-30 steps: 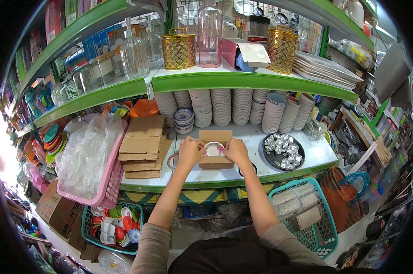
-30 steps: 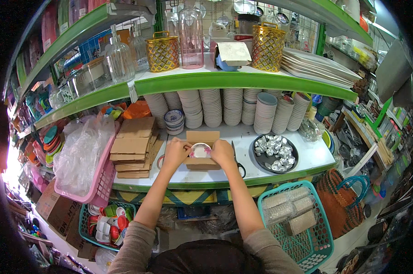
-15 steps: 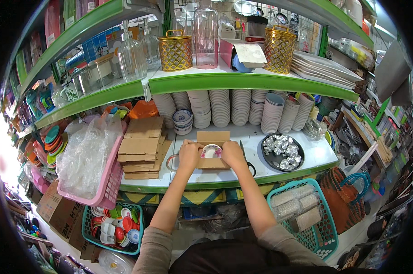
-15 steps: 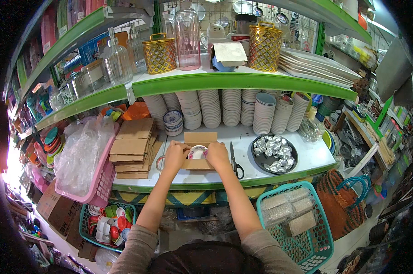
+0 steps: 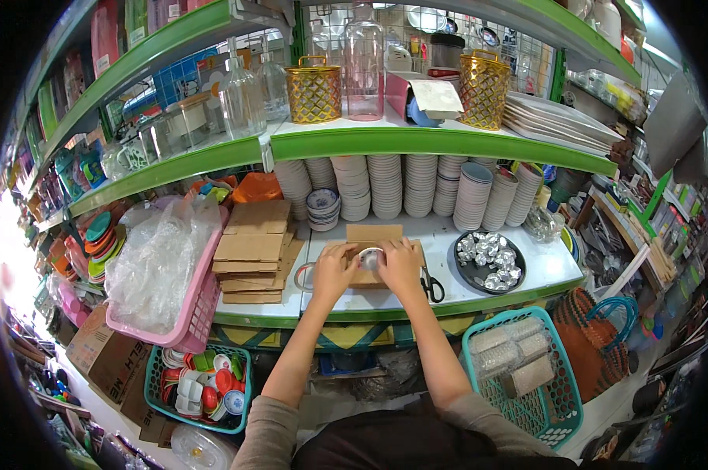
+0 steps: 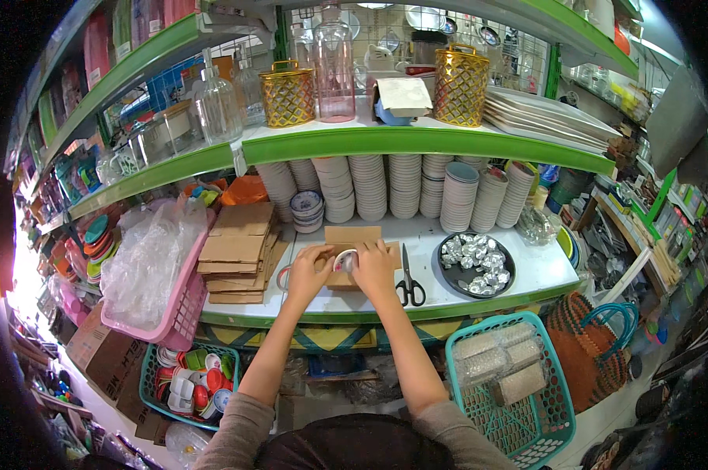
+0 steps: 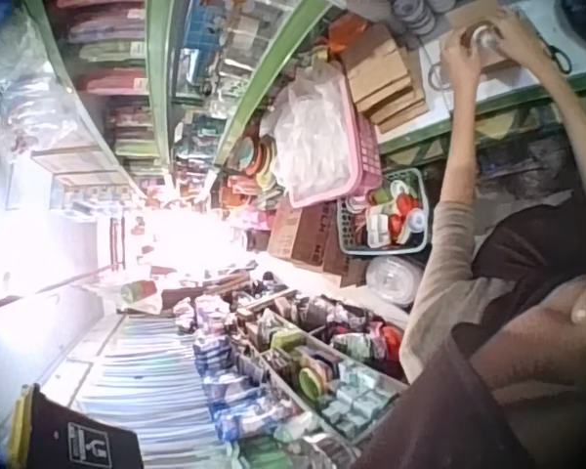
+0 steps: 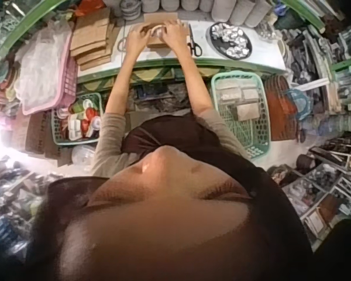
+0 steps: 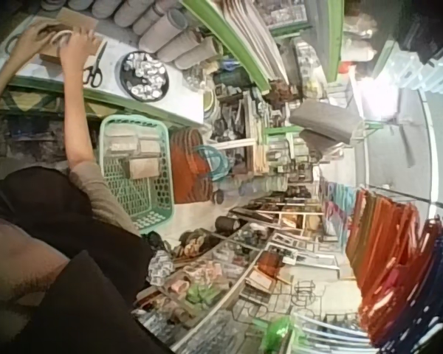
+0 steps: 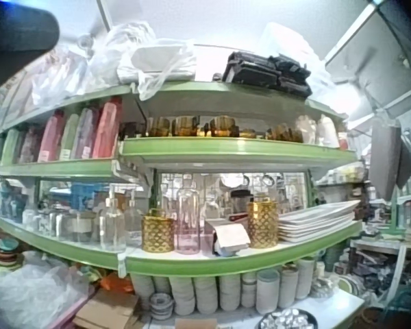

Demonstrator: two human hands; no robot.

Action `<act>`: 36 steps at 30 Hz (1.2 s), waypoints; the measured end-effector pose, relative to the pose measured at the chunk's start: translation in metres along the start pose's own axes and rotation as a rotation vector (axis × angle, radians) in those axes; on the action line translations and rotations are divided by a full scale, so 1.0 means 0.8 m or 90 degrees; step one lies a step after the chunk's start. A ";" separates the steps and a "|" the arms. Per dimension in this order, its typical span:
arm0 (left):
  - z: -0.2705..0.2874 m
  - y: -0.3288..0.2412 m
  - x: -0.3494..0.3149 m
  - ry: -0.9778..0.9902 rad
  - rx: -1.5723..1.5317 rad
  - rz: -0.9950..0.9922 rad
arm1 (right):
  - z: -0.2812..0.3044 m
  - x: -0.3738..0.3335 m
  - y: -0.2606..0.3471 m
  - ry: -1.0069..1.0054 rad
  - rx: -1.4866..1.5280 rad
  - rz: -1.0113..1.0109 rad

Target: Assembling small cardboard boxes and placing small ceramic bowls inside them for packaging.

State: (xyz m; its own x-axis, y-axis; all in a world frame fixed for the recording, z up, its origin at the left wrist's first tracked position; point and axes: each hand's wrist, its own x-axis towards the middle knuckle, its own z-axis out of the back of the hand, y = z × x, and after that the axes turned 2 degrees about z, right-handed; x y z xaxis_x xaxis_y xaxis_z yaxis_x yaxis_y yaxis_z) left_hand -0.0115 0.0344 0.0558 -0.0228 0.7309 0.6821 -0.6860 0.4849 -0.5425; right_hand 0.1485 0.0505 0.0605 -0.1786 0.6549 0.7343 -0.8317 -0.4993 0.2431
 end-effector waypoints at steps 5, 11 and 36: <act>0.041 -0.029 -0.034 -0.039 -0.029 0.023 | 0.014 -0.017 0.067 -0.143 0.158 0.049; 0.105 -0.010 -0.104 -0.178 0.016 0.016 | -0.026 -0.064 0.167 -0.118 0.517 0.016; 0.280 0.185 -0.503 -0.135 0.161 0.479 | -0.287 -0.350 0.438 0.603 0.611 -0.145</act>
State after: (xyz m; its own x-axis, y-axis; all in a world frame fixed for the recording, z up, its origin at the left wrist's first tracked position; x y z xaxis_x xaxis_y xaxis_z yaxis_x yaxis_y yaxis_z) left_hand -0.2668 -0.2949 -0.1892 -0.6611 0.6991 0.2722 -0.5757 -0.2400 -0.7817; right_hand -0.2138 -0.1777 -0.2049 -0.6994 0.7147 0.0022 -0.2715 -0.2686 0.9242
